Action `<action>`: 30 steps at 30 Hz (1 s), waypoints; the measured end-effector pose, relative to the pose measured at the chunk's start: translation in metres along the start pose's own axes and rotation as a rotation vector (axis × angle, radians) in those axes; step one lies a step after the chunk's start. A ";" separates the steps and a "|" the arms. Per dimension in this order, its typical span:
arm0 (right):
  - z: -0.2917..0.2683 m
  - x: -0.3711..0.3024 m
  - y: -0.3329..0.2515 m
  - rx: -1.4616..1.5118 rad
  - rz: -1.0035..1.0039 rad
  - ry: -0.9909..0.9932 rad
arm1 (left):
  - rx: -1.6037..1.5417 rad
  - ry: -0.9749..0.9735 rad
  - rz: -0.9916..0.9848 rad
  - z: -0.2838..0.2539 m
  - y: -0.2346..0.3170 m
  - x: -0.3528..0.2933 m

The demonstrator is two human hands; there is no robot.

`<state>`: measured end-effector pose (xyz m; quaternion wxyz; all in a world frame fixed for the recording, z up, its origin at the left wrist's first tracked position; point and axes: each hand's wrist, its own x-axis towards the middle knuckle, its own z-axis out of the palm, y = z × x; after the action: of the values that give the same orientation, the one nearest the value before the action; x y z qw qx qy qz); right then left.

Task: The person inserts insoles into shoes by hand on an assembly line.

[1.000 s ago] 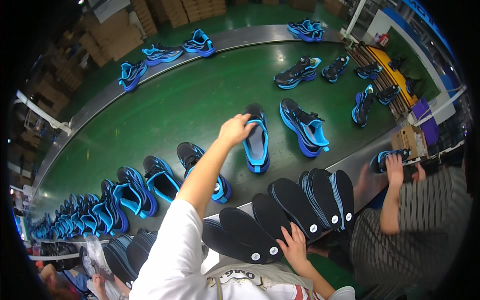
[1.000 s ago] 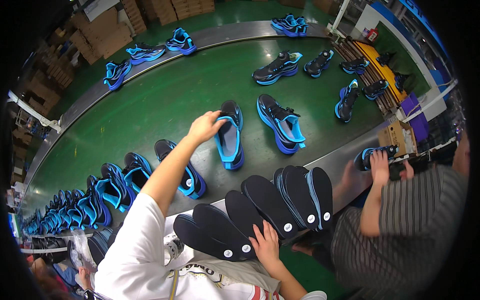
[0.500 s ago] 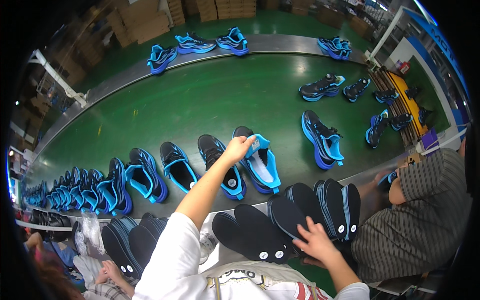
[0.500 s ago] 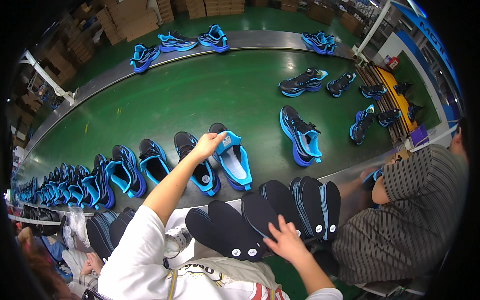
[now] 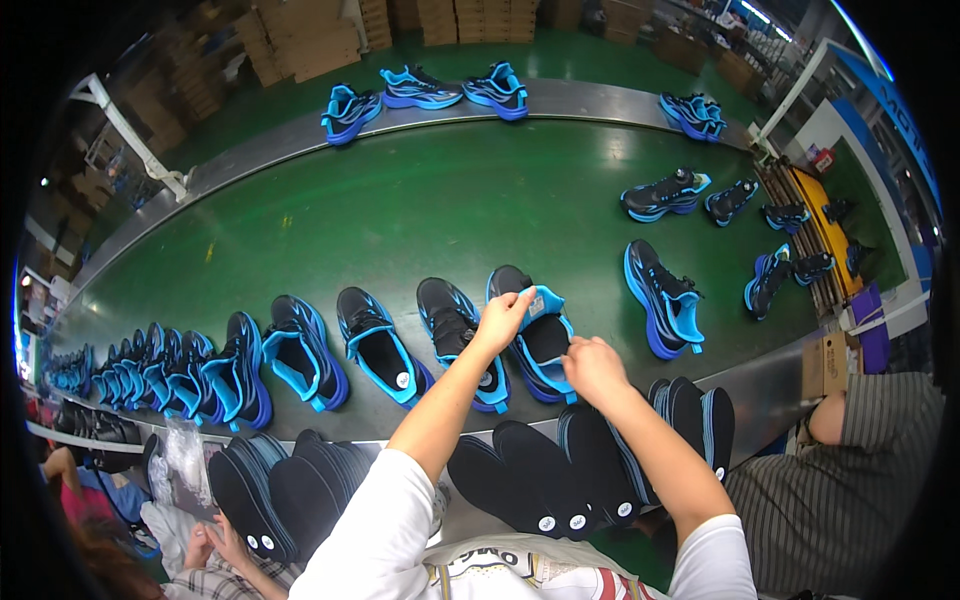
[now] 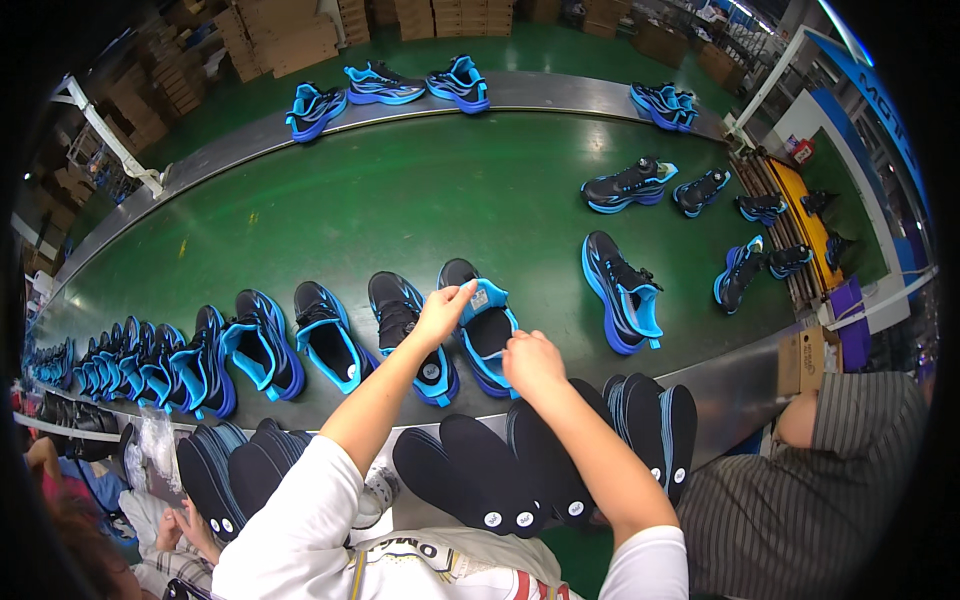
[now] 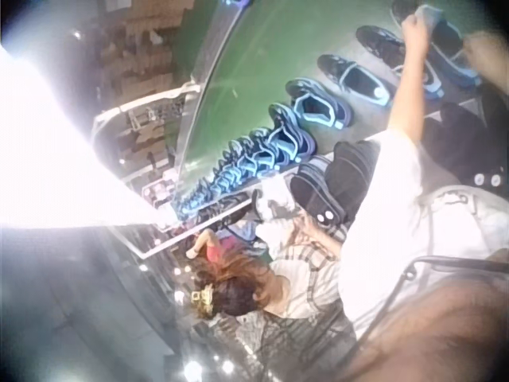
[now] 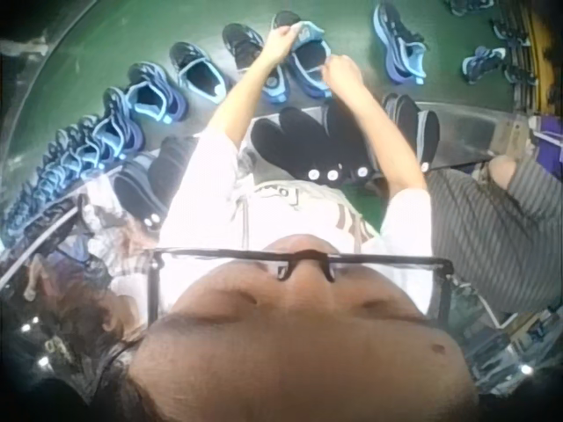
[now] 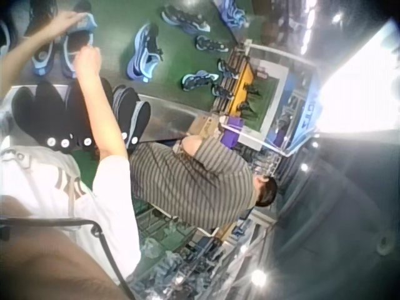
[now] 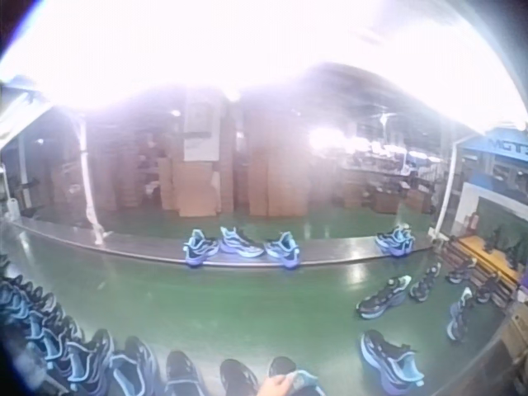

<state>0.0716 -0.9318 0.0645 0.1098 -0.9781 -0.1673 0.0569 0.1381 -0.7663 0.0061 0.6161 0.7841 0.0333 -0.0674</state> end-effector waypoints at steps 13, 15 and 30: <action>0.028 0.017 -0.020 -0.018 0.010 0.161 | -0.059 -0.012 -0.003 -0.002 0.001 -0.005; 0.001 0.009 -0.029 -0.104 -0.006 0.121 | -0.077 -0.002 0.000 -0.003 -0.004 -0.002; 0.060 0.042 0.011 -0.061 -0.225 -0.225 | -0.109 -0.027 -0.010 0.006 -0.004 0.000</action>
<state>0.1052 -0.9155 0.0007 0.0662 -0.9435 -0.2889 0.1485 0.1371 -0.7712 0.0013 0.6579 0.7482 0.0325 -0.0793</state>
